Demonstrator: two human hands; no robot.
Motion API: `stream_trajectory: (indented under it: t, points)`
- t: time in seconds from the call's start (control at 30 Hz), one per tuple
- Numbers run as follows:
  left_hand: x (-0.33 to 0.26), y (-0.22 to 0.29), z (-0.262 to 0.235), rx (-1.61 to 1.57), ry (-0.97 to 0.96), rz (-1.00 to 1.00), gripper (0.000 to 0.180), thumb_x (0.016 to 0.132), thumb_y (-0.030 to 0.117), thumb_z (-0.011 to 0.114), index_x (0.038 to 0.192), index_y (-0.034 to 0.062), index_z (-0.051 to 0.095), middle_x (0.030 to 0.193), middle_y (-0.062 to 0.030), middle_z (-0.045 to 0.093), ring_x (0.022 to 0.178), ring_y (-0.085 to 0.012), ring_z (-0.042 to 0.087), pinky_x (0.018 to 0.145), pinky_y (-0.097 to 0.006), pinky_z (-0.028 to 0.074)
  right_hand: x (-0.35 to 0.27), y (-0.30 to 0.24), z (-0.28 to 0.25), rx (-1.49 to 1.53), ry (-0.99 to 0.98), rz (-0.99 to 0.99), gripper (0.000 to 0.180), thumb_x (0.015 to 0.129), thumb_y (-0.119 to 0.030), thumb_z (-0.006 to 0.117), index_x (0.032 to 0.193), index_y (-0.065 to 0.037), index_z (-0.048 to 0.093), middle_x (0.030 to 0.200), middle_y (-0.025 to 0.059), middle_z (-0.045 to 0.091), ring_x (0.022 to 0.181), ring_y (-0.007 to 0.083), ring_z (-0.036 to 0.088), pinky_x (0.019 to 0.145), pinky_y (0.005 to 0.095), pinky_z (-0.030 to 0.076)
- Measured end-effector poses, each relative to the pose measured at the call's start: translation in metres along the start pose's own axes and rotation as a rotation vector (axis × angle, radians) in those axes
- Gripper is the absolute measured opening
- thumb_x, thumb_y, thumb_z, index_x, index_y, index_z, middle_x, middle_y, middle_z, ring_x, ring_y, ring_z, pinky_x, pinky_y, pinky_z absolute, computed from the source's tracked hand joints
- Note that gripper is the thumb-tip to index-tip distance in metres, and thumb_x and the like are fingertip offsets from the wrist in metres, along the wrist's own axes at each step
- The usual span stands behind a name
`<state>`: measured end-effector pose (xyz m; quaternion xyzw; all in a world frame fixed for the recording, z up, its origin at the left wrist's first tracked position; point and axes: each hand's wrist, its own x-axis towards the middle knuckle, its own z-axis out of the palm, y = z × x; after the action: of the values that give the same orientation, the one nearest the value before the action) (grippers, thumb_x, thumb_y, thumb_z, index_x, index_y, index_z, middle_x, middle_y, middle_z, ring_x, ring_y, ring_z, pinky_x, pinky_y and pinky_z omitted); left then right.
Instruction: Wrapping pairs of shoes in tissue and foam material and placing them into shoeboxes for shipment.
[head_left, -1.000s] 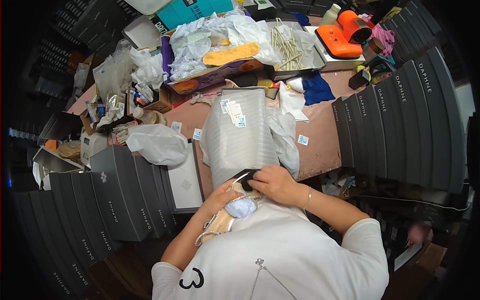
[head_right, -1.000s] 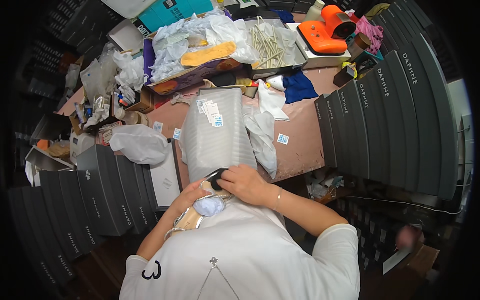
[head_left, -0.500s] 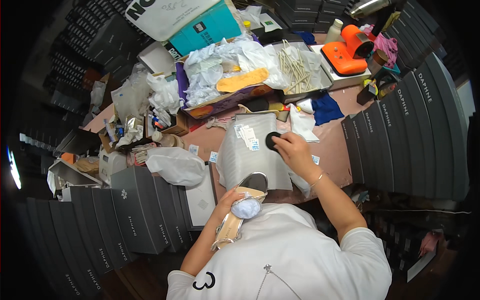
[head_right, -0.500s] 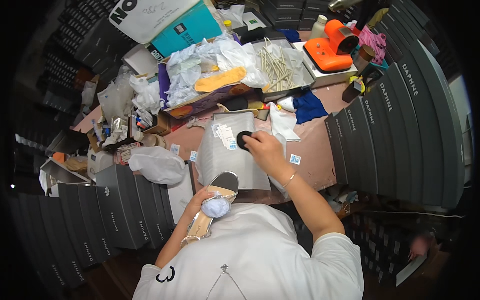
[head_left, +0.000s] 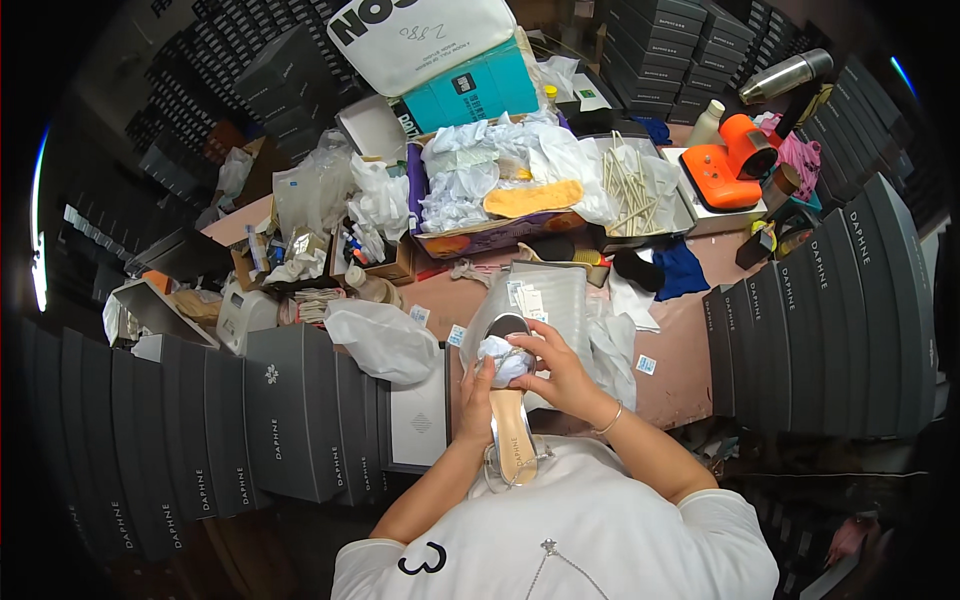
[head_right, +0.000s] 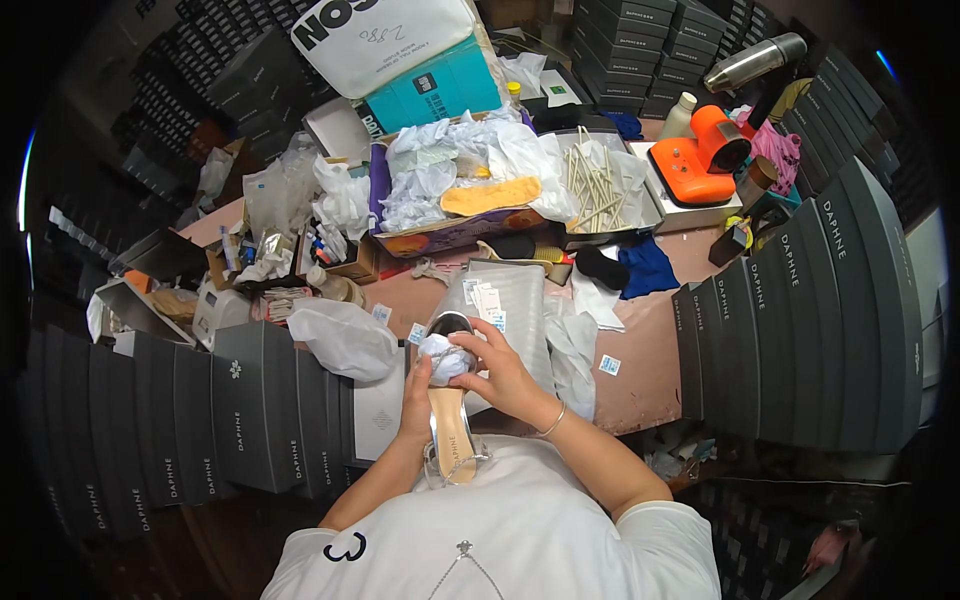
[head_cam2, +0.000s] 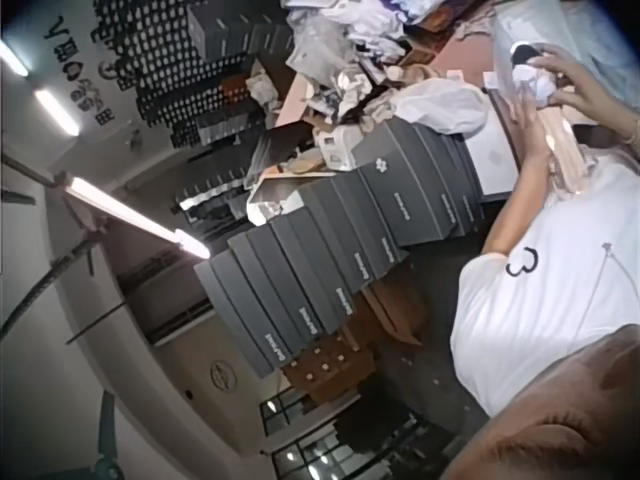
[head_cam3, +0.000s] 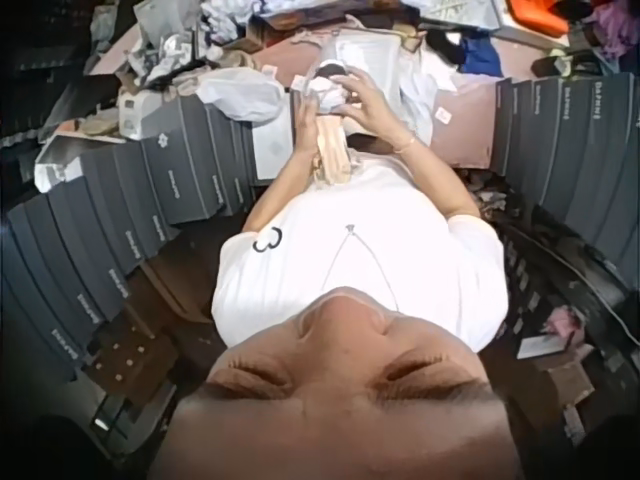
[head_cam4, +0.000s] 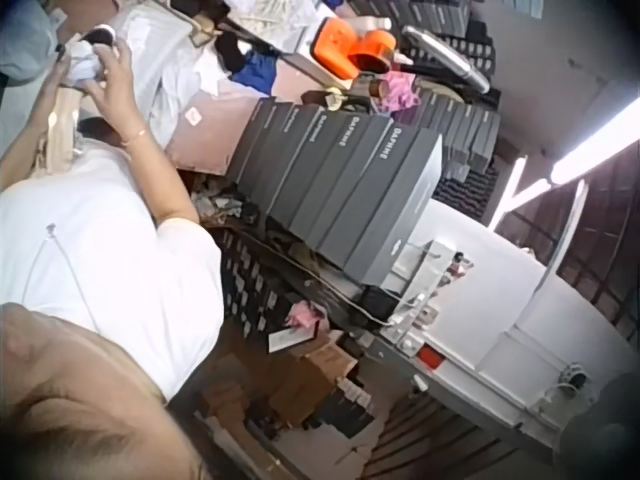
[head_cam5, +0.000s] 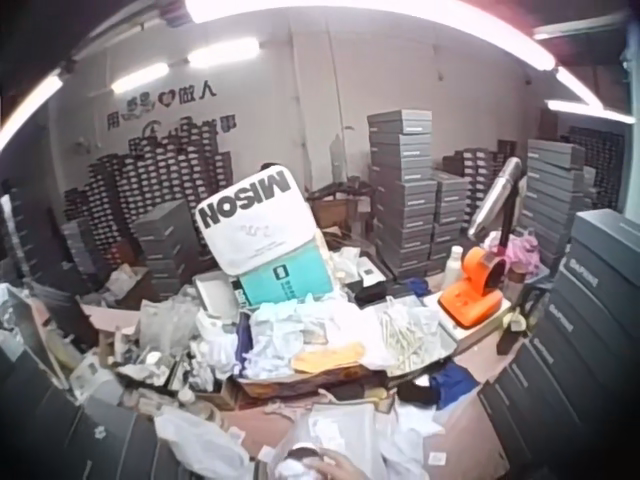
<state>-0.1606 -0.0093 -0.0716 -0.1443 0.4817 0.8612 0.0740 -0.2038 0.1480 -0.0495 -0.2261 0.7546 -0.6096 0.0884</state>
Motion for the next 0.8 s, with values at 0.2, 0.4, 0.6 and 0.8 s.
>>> stream_trajectory:
  t: [0.2, 0.4, 0.6, 0.8]
  points:
    - [-0.021, 0.011, -0.031, 0.156, -0.18, 0.143, 0.066, 0.096, 0.044, 0.049, 0.14, -0.0008, 0.029, 0.131, -0.0177, 0.048, 0.115, -0.023, 0.053, 0.095, -0.034, 0.045, -0.005, -0.003, 0.001, 0.057, 0.072, 0.042, 0.045, 0.075, 0.0, 0.073, 0.118, -0.004, 0.06, 0.133, 0.0145, 0.044, 0.091, 0.0139, 0.06, 0.075, 0.0243, 0.052]
    - [-0.033, 0.024, -0.044, 1.5, -0.373, 0.908, 0.066, 0.074, 0.015, 0.072, 0.134, 0.0067, 0.044, 0.132, -0.0206, 0.048, 0.127, -0.0377, 0.044, 0.11, -0.053, 0.024, 0.0, 0.022, 0.004, 0.246, 0.06, 0.376, 0.043, 0.078, -0.004, 0.074, 0.116, 0.006, 0.055, 0.108, 0.0152, 0.059, 0.077, 0.0133, 0.064, 0.062, 0.0257, 0.055]
    - [-0.006, 0.055, 0.006, 0.802, -0.421, 0.261, 0.03, 0.084, 0.004, 0.064, 0.112, -0.0003, 0.059, 0.103, -0.0105, 0.068, 0.092, -0.0205, 0.067, 0.084, -0.036, 0.053, 0.006, 0.018, -0.02, 0.592, -0.431, 0.701, 0.048, 0.09, -0.032, 0.063, 0.127, -0.003, 0.051, 0.108, 0.0121, 0.061, 0.073, 0.0154, 0.067, 0.055, 0.0251, 0.053]
    - [0.026, 0.063, 0.021, 0.29, -0.232, -0.259, 0.023, 0.091, 0.012, 0.061, 0.107, -0.0036, 0.054, 0.093, -0.0134, 0.065, 0.084, -0.0218, 0.067, 0.075, -0.034, 0.056, 0.028, 0.134, -0.161, -0.739, 0.439, 0.092, 0.053, 0.074, -0.01, 0.071, 0.123, -0.003, 0.051, 0.124, 0.0213, 0.052, 0.116, 0.0382, 0.049, 0.095, 0.0403, 0.043]
